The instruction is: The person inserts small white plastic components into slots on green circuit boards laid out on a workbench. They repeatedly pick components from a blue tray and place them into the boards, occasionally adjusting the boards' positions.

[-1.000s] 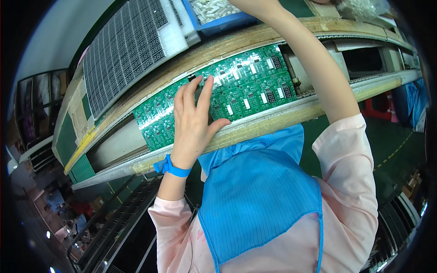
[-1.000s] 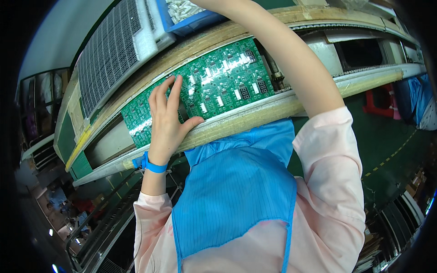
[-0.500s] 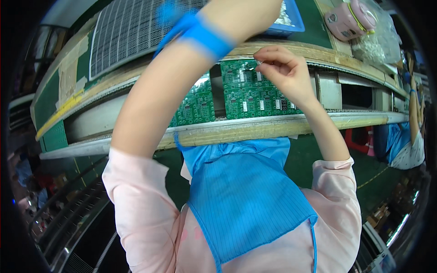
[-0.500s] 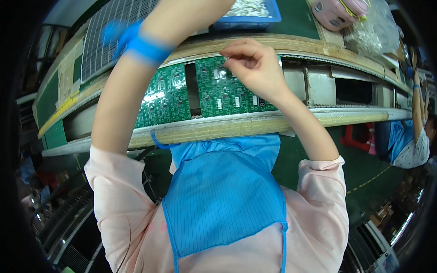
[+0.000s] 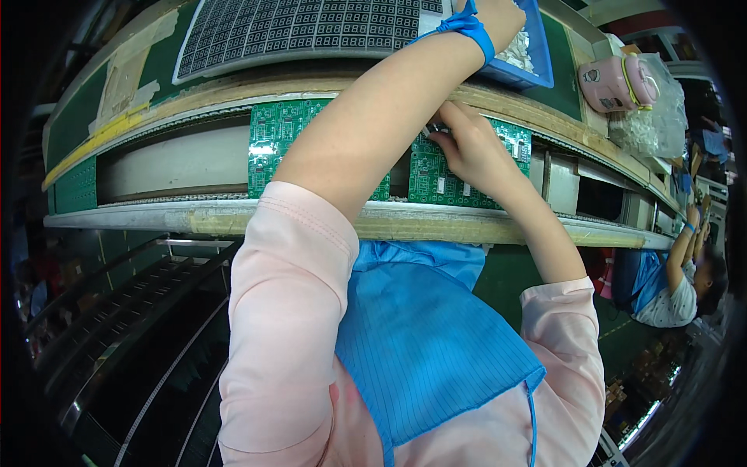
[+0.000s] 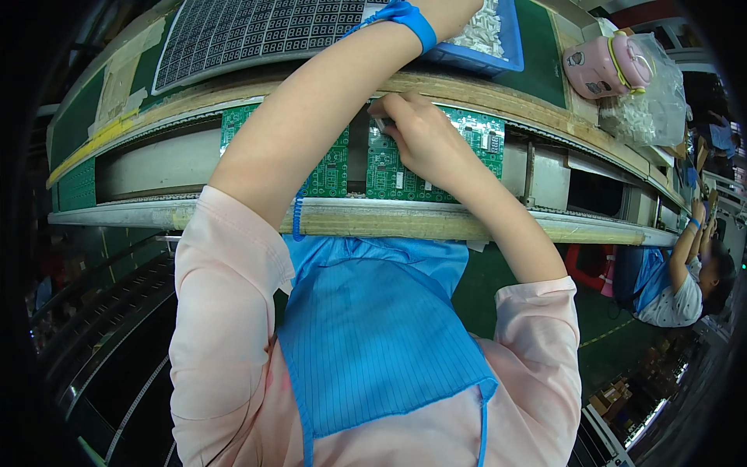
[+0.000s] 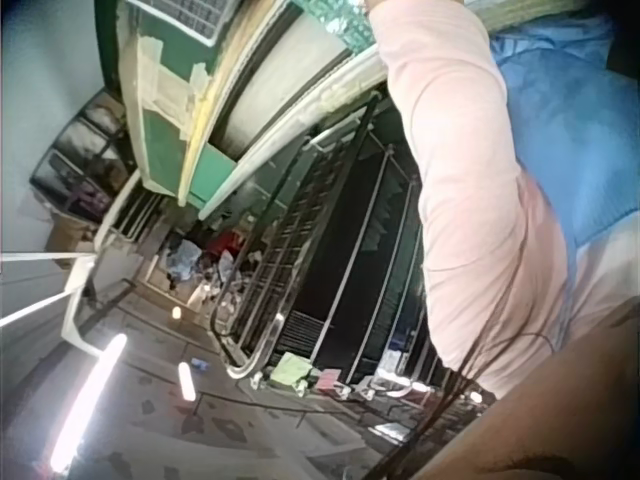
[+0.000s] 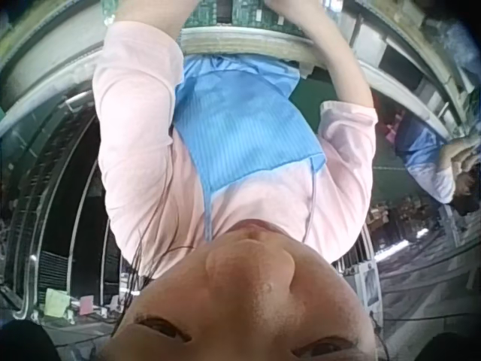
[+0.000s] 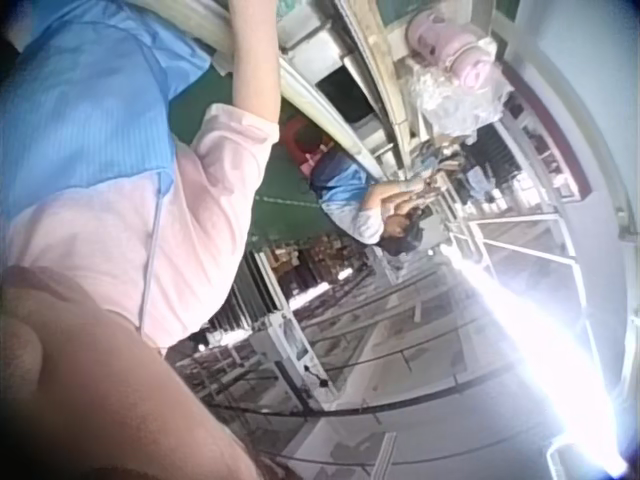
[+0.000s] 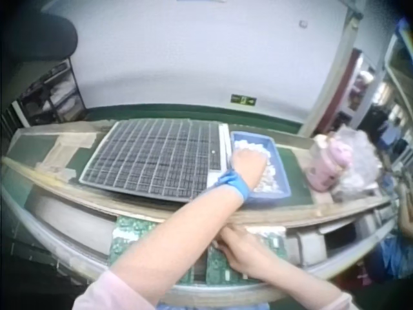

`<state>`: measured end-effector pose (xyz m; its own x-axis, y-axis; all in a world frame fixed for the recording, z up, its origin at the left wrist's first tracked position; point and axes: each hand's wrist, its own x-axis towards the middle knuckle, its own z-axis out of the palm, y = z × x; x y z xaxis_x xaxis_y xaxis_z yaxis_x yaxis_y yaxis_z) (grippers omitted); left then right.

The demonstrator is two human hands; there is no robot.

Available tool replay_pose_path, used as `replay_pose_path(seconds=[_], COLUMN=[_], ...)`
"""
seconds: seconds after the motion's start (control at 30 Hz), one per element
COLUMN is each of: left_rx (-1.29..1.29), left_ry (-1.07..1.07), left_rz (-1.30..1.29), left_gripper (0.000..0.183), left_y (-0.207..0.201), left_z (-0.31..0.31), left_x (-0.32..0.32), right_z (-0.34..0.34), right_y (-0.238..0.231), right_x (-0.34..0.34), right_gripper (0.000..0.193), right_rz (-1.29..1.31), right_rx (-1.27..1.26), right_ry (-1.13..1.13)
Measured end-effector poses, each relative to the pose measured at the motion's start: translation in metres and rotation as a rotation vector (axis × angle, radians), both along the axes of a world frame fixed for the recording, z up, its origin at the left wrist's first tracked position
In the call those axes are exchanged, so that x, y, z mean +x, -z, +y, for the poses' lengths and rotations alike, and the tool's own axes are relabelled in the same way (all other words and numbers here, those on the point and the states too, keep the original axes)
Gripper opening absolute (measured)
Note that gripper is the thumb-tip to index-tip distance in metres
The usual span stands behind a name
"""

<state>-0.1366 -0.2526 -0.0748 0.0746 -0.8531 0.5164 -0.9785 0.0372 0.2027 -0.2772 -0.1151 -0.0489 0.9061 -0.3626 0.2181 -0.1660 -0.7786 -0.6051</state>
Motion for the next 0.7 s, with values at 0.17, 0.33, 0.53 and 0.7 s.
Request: replay_pose_path(seconds=[0.17, 0.33, 0.53, 0.7], left_rx=[-0.007, -0.096, -0.111, -0.350], left_ry=[0.038, -0.024, 0.014, 0.160], left_rz=[0.015, 0.071, 0.155, 0.358], left_gripper=[0.014, 0.013, 0.012, 0.012], left_y=[-0.021, -0.014, -0.009, -0.063], left_z=[0.013, -0.001, -0.006, 0.038], left_x=[-0.001, -0.002, -0.002, -0.007], right_z=[0.005, 0.009, 0.010, 0.011], right_y=[0.001, 0.002, 0.000, -0.001], right_x=[0.000, 0.002, 0.003, 0.003], right_gripper=[0.031, 0.030, 0.030, 0.028], right_rz=[0.016, 0.002, 0.018, -0.017], right_rx=[-0.056, -0.102, -0.096, -0.094], right_ry=[0.011, 0.016, 0.028, 0.015])
